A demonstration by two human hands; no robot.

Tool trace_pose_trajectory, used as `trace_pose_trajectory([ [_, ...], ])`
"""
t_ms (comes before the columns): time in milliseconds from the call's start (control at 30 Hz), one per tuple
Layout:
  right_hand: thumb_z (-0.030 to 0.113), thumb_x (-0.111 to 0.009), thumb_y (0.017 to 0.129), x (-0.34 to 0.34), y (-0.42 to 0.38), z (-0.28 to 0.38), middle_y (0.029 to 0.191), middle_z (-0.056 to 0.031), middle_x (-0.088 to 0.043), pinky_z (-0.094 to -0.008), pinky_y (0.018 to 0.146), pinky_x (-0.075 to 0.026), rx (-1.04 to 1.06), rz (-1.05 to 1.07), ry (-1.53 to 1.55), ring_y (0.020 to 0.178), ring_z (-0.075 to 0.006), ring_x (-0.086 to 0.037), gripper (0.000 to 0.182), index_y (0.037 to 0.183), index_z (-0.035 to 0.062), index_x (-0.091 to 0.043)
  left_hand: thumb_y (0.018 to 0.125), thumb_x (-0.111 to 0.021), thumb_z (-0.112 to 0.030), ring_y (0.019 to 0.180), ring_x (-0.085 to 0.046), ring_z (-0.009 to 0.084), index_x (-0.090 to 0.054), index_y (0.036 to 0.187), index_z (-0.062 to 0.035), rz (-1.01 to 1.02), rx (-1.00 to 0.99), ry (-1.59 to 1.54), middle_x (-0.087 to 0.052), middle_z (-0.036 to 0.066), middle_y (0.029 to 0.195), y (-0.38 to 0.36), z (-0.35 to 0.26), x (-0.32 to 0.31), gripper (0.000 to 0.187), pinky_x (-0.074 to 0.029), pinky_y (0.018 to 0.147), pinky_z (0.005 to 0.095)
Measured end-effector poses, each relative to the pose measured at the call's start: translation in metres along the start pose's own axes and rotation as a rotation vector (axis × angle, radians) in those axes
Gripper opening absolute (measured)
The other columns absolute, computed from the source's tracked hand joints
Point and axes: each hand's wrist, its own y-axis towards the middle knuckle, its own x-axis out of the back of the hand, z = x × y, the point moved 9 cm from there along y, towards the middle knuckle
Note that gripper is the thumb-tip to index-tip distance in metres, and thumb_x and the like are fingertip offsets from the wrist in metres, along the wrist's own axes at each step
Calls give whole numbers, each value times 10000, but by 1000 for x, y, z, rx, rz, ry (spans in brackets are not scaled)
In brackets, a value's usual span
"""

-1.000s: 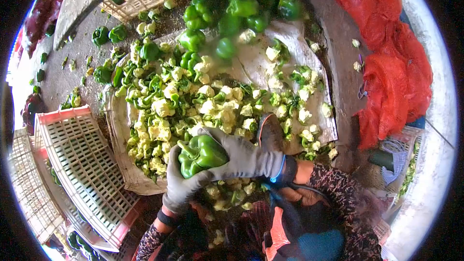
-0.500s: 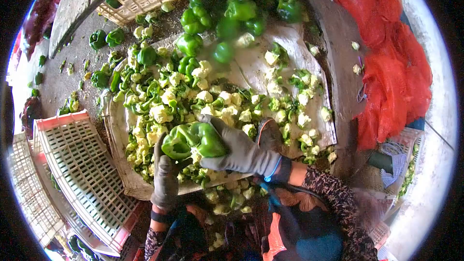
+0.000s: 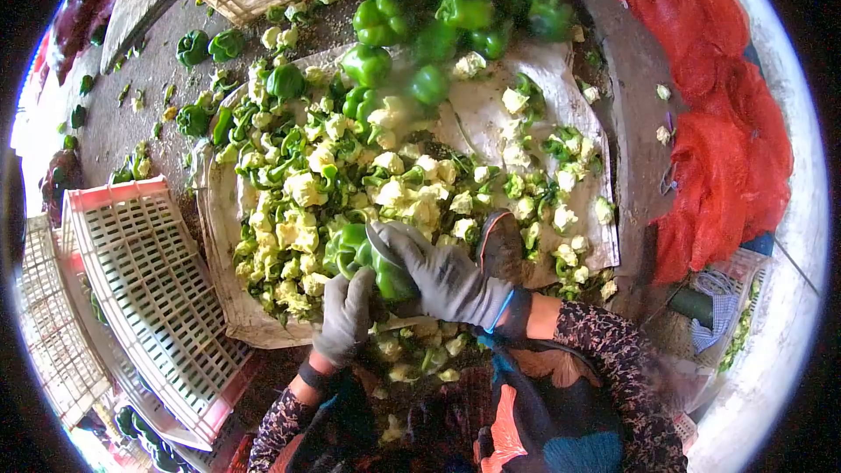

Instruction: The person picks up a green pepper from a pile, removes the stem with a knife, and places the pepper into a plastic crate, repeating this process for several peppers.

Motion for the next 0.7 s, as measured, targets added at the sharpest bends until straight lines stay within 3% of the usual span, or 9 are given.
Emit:
trace_pose_trajectory([
  [200,342,-760,875,-13,-5,-24,1309,-90,-615,-335,1010,-474,-359,140,688,1136,-168,-591,804,1527,52,-389,1042,-559,-213,630,-539,98,-627,1014,-36,112,-73,-79,-625,34,790,-5,-2,-2,192,-458,549,268],
  [267,394,-766,871,-31,-15,-43,1323,-76,-611,-338,996,-483,-546,191,909,1144,-173,-591,794,1502,47,-432,993,-616,-109,816,-630,150,-634,1075,-10,-76,-749,780,-673,123,996,-34,-48,-2,130,-553,670,311],
  [300,400,-757,880,-36,-20,-60,1295,-70,-618,-338,980,-489,-587,154,923,1121,-168,-591,797,1511,47,-424,946,-649,-23,980,-662,213,-631,1142,10,44,-575,494,-663,183,1154,-22,-33,10,199,-594,783,356],
  [333,405,-748,889,-39,-26,-71,1266,-64,-625,-339,965,-495,-634,115,946,1098,-164,-590,799,1520,46,-415,1007,-607,-169,991,-675,211,-629,1217,-11,-85,-640,292,-676,168,1152,-19,-4,31,263,-596,756,358],
  [367,456,-740,887,-39,-22,-73,1205,-68,-635,-332,969,-487,-646,139,1029,1076,-159,-583,837,1525,24,-414,1043,-540,-377,964,-675,195,-609,1269,-16,-328,-268,251,-682,140,1152,-10,25,77,431,-581,747,325],
  [400,519,-733,870,-52,-34,-92,1161,-67,-635,-320,945,-492,-666,170,975,1045,-152,-579,890,1536,25,-408,1040,-447,-545,947,-672,172,-581,1332,-14,-346,-313,-201,-690,120,1142,-27,-35,78,621,-562,754,296],
  [467,610,-731,848,-51,-26,-88,1166,-67,-632,-304,930,-492,-619,129,1018,1027,-137,-579,916,1509,39,-452,1015,-590,-463,1011,-668,196,-562,1365,-5,-388,-296,-235,-665,130,1203,-15,-59,92,577,-567,856,317],
  [567,688,-713,836,-52,-33,-95,1196,-80,-637,-299,949,-482,-610,250,1005,1058,-142,-594,929,1479,58,-483,856,-837,-176,1161,-634,245,-560,1377,-22,-428,-266,558,-574,155,1379,18,-12,87,610,-526,1030,370],
  [700,774,-545,900,-46,-70,-107,1152,-113,-666,-306,793,-536,-730,295,753,896,-147,-658,876,1387,46,-543,842,-742,-13,1119,-651,219,-601,1310,-42,-330,-366,540,-666,99,1204,9,-19,65,490,-538,989,328],
])
